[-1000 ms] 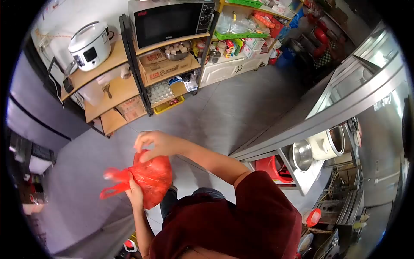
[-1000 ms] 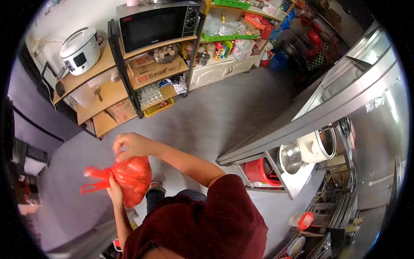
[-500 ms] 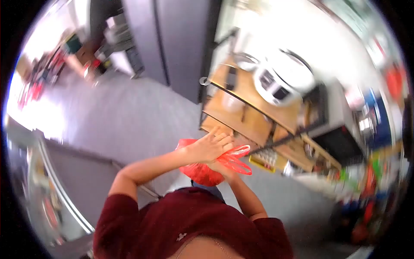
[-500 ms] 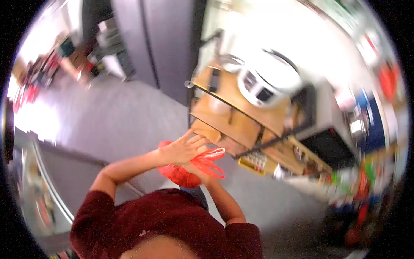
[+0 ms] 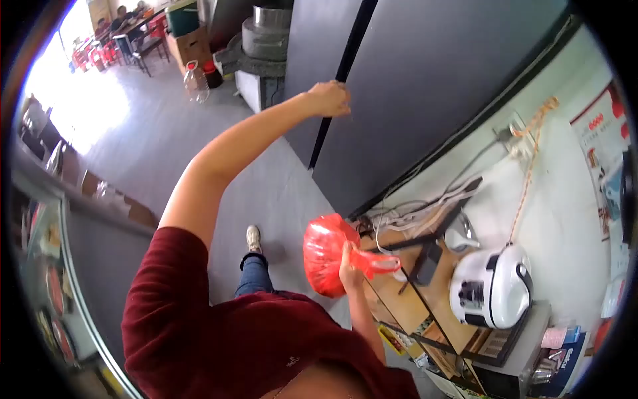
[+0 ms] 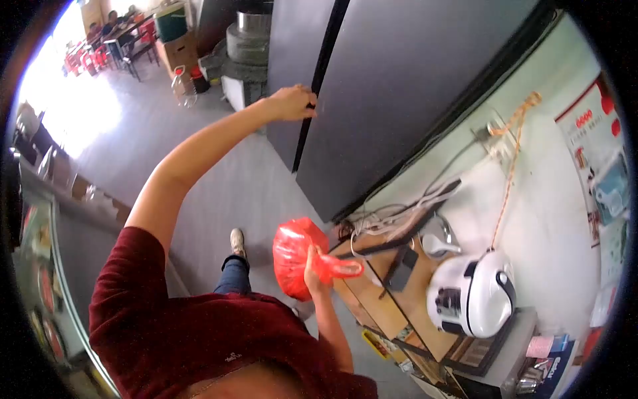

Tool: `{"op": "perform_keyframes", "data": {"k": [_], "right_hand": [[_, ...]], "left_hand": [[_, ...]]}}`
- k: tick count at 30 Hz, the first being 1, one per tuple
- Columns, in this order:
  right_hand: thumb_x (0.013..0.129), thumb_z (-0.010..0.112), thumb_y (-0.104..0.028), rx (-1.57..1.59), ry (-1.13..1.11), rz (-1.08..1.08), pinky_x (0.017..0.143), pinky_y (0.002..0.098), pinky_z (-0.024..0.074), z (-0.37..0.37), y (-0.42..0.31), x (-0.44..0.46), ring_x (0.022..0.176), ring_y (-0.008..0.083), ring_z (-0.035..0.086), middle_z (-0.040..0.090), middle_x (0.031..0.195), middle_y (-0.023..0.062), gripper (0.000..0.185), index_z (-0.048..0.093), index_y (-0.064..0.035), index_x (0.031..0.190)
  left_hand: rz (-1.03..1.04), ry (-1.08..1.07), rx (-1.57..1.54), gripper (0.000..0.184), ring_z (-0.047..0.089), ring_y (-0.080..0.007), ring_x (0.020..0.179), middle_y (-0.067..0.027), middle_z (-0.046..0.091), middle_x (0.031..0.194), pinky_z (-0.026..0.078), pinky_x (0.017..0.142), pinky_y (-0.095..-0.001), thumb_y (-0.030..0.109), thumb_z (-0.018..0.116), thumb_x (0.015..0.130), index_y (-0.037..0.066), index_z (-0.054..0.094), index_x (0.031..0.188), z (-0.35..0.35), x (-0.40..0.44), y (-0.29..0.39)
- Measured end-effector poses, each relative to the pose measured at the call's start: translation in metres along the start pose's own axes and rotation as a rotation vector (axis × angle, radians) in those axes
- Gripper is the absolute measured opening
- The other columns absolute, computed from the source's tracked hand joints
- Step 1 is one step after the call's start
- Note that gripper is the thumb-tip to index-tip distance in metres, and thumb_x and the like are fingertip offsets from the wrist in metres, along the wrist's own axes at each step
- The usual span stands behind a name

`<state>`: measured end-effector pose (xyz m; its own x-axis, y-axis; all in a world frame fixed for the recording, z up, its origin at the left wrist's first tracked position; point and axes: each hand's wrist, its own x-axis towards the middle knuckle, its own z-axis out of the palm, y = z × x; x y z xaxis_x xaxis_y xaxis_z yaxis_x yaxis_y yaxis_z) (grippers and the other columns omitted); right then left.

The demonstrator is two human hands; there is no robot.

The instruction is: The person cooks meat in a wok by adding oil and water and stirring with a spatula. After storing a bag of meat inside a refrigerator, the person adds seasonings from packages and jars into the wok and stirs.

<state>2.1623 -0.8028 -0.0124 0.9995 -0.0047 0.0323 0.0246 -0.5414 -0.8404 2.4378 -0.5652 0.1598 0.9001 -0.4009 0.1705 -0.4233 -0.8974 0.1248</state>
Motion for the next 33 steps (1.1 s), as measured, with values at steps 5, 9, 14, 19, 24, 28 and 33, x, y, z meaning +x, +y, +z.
{"op": "perform_keyframes", "data": {"k": [5, 9, 14, 19, 24, 28, 33], "right_hand": [[0.092, 0.038, -0.035, 0.065, 0.072, 0.309, 0.081, 0.0344, 0.0408, 0.049, -0.016, 0.069, 0.093, 0.0275, 0.053, 0.056, 0.101, 0.0181, 0.042, 0.05, 0.0005, 0.11], [0.091, 0.042, -0.034, 0.223, 0.316, 0.418, 0.084, 0.0326, 0.0401, 0.074, -0.045, 0.104, 0.096, 0.0221, 0.052, 0.054, 0.107, 0.015, 0.042, 0.049, 0.0005, 0.114], [0.091, 0.039, -0.039, 0.3, 0.299, 0.425, 0.085, 0.0338, 0.0403, 0.111, -0.054, 0.163, 0.098, 0.0235, 0.052, 0.054, 0.109, 0.0154, 0.047, 0.048, 0.0012, 0.115], [0.092, 0.033, -0.042, 0.114, 0.129, 0.518, 0.087, 0.037, 0.0387, 0.125, -0.076, 0.231, 0.101, 0.0324, 0.051, 0.052, 0.111, 0.0217, 0.053, 0.046, 0.0035, 0.115], [0.091, 0.036, -0.027, -0.202, 0.062, 0.092, 0.087, 0.0406, 0.0382, 0.151, -0.026, 0.279, 0.106, 0.0353, 0.046, 0.049, 0.115, 0.0212, 0.038, 0.045, -0.0005, 0.117], [0.076, 0.051, -0.012, -0.47, 0.156, -0.417, 0.086, 0.0456, 0.0377, 0.189, -0.002, 0.336, 0.102, 0.033, 0.048, 0.049, 0.114, 0.0158, 0.047, 0.042, -0.0075, 0.123], [0.086, 0.045, -0.016, -0.3, 0.001, -0.2, 0.073, 0.0417, 0.0392, 0.222, -0.047, 0.432, 0.087, 0.0323, 0.05, 0.054, 0.089, 0.0158, 0.015, 0.051, -0.0037, 0.093]], "left_hand": [[0.153, 0.083, 0.616, 0.034, 0.038, -0.0204, 0.116, -0.0007, 0.046, 0.12, 0.033, 0.094, -0.0399, 0.028, 0.055, 0.079, 0.014, 0.057, 0.11, 0.024, 0.157, -0.137], [0.445, 0.043, 1.065, 0.028, 0.032, -0.0158, 0.12, 0.003, 0.043, 0.125, 0.016, 0.103, -0.0402, 0.029, 0.049, 0.083, 0.019, 0.062, 0.105, 0.034, 0.227, -0.176], [0.633, 0.101, 0.899, 0.033, 0.038, -0.0167, 0.117, -0.001, 0.052, 0.116, 0.016, 0.103, -0.0378, 0.032, 0.045, 0.083, 0.012, 0.06, 0.104, 0.039, 0.246, -0.205], [0.656, 0.201, 0.686, 0.031, 0.046, -0.0183, 0.107, -0.0033, 0.056, 0.104, 0.027, 0.094, -0.0352, 0.03, 0.048, 0.079, 0.007, 0.057, 0.097, 0.044, 0.24, -0.211], [0.797, 0.571, 0.271, 0.02, 0.053, -0.0175, 0.081, -0.0011, 0.056, 0.086, 0.036, 0.086, -0.0362, 0.021, 0.059, 0.071, 0.01, 0.056, 0.088, -0.021, 0.134, -0.236], [-0.146, 1.19, -0.734, 0.057, 0.038, -0.0259, 0.114, -0.014, 0.037, 0.127, 0.028, 0.097, -0.0382, 0.018, 0.057, 0.077, 0.001, 0.033, 0.126, -0.066, 0.095, -0.289], [-0.376, 1.316, -0.875, 0.044, 0.039, -0.0206, 0.105, -0.0144, 0.041, 0.117, 0.029, 0.092, -0.0299, 0.024, 0.037, 0.09, -0.006, 0.033, 0.121, -0.064, 0.086, -0.37]]}}
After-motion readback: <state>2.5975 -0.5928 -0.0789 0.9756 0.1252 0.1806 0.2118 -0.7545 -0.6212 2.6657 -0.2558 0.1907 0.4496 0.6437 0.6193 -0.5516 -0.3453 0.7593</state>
